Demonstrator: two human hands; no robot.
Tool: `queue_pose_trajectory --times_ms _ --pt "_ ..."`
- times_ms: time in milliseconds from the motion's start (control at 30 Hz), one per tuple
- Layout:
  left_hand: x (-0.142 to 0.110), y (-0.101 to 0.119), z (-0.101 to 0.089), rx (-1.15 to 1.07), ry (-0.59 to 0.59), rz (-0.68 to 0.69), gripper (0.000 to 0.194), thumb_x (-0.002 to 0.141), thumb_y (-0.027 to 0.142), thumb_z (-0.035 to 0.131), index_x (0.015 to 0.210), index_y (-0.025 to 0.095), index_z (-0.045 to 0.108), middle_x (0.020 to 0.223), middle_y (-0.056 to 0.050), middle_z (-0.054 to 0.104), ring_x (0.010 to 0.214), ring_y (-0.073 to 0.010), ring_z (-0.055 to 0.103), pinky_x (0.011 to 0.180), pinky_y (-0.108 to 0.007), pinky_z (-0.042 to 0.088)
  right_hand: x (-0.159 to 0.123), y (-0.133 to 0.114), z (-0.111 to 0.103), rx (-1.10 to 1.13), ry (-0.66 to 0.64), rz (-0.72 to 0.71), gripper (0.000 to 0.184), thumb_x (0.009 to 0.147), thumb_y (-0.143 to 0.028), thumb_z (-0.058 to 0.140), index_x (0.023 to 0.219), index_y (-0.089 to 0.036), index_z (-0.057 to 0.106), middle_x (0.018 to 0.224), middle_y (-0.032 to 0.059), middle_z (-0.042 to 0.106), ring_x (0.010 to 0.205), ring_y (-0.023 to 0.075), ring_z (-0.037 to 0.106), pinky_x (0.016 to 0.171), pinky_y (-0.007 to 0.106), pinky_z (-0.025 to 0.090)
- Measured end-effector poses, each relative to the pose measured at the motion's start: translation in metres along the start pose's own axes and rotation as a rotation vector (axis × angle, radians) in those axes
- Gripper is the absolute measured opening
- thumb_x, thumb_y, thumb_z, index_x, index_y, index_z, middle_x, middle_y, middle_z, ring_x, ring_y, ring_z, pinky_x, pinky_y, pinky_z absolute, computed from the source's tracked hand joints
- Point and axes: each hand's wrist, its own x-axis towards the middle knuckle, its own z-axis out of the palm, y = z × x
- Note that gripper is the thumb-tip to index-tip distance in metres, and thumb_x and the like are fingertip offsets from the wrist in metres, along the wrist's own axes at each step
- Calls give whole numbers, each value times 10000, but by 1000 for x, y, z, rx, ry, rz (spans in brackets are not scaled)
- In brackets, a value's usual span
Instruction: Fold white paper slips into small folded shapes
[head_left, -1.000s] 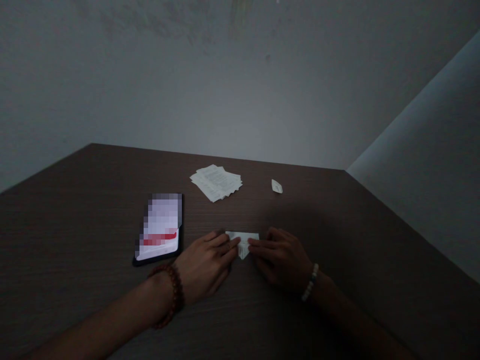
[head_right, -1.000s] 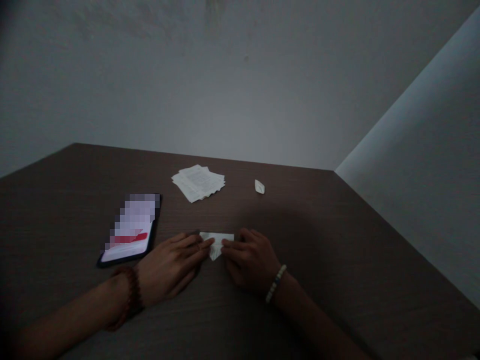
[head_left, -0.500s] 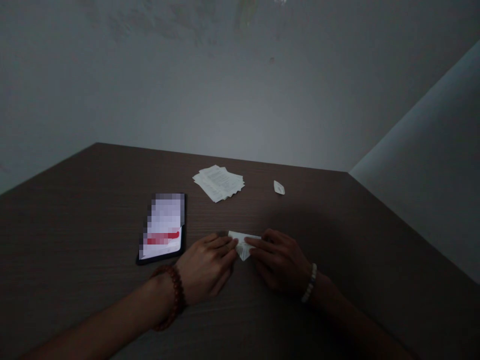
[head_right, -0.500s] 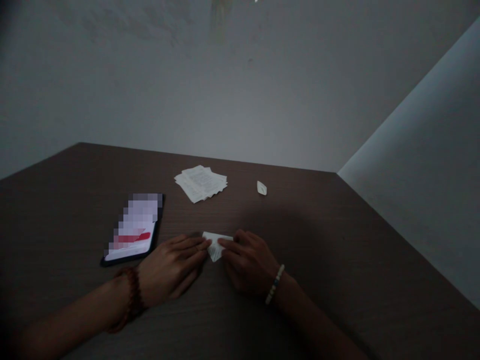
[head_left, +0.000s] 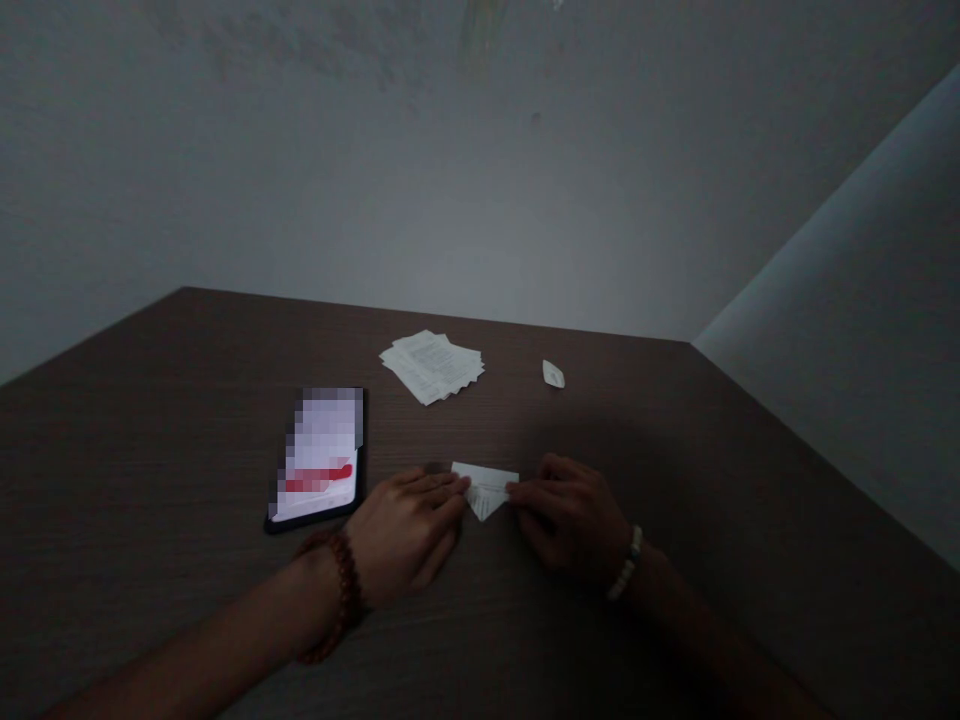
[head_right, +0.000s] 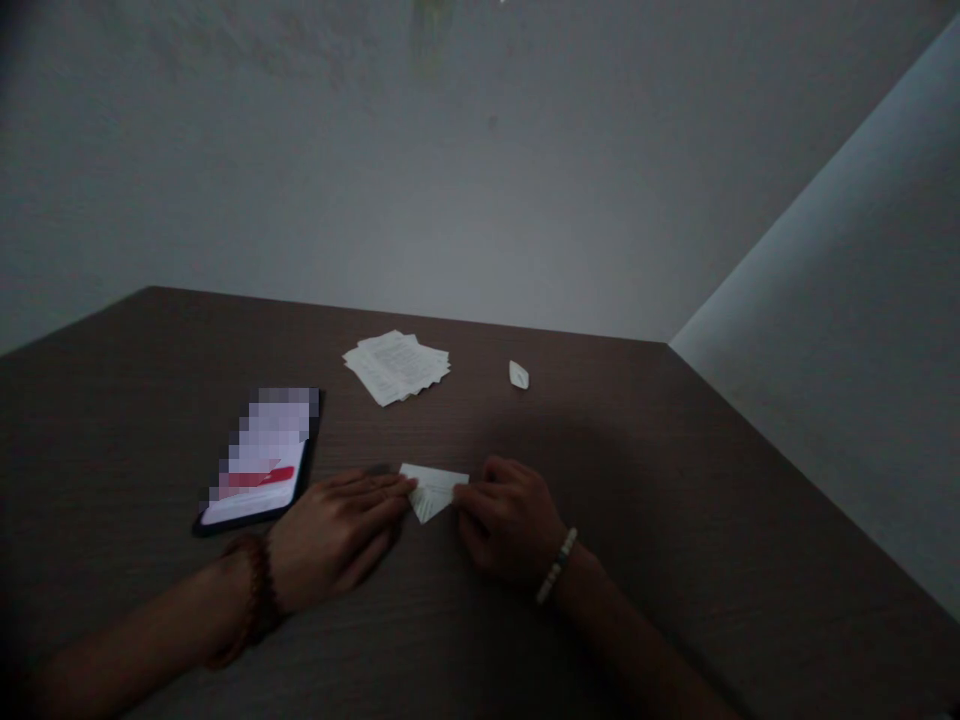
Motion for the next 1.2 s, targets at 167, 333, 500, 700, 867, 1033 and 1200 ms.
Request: queue_pose_trajectory --times_ms 167,333,500,700,867,1033,1200 --pt "0 -1 1 -27 82 -1 261 841 136 422 1028 128 603 1079 -97 685 968 -237 654 809 -405 516 6 -3 6 -75 85 30 90 837 -236 591 828 -212 678 725 34 678 711 186 482 641 315 379" --pt "-1 0 2 23 97 -31 207 854 156 423 935 145 613 1001 -84 702 879 -232 675 712 -380 525 7 -6 8 -124 115 43 87 845 -240 606 803 -221 680 686 16 673 693 180 489 632 307 365" --pt "-1 1 1 75 125 -32 212 859 161 412 894 142 621 969 -92 704 869 -222 670 705 -358 523 8 -8 8 -147 68 77 108 853 -248 595 786 -217 674 659 29 652 708 187 496 635 312 366" --pt "0 0 1 69 124 -38 211 872 158 408 912 147 615 857 -76 685 778 -209 642 701 -360 495 13 -6 13 -75 35 103 110 873 -303 597 857 -220 668 846 39 664 808 202 493 721 333 409" --pt "3 -3 3 -10 62 -88 210 888 146 405 863 141 614 758 -66 627 756 -205 584 707 -353 477 21 -7 14 57 4 221 92 827 -263 652 906 -216 653 950 54 590 888 206 496 774 346 434" --pt "9 -6 6 -43 33 -133 225 918 175 415 914 151 639 832 -76 588 793 -201 540 710 -337 461 27 -6 14 109 -34 260 134 782 -233 689 893 -197 621 963 53 545 912 208 482 810 361 427" --pt "15 -5 1 46 -44 -81 264 888 171 458 1091 203 623 913 -81 541 786 -206 494 658 -332 427 28 -4 15 118 -40 259 139 774 -225 693 885 -195 615 955 48 534 910 205 473 817 361 414"
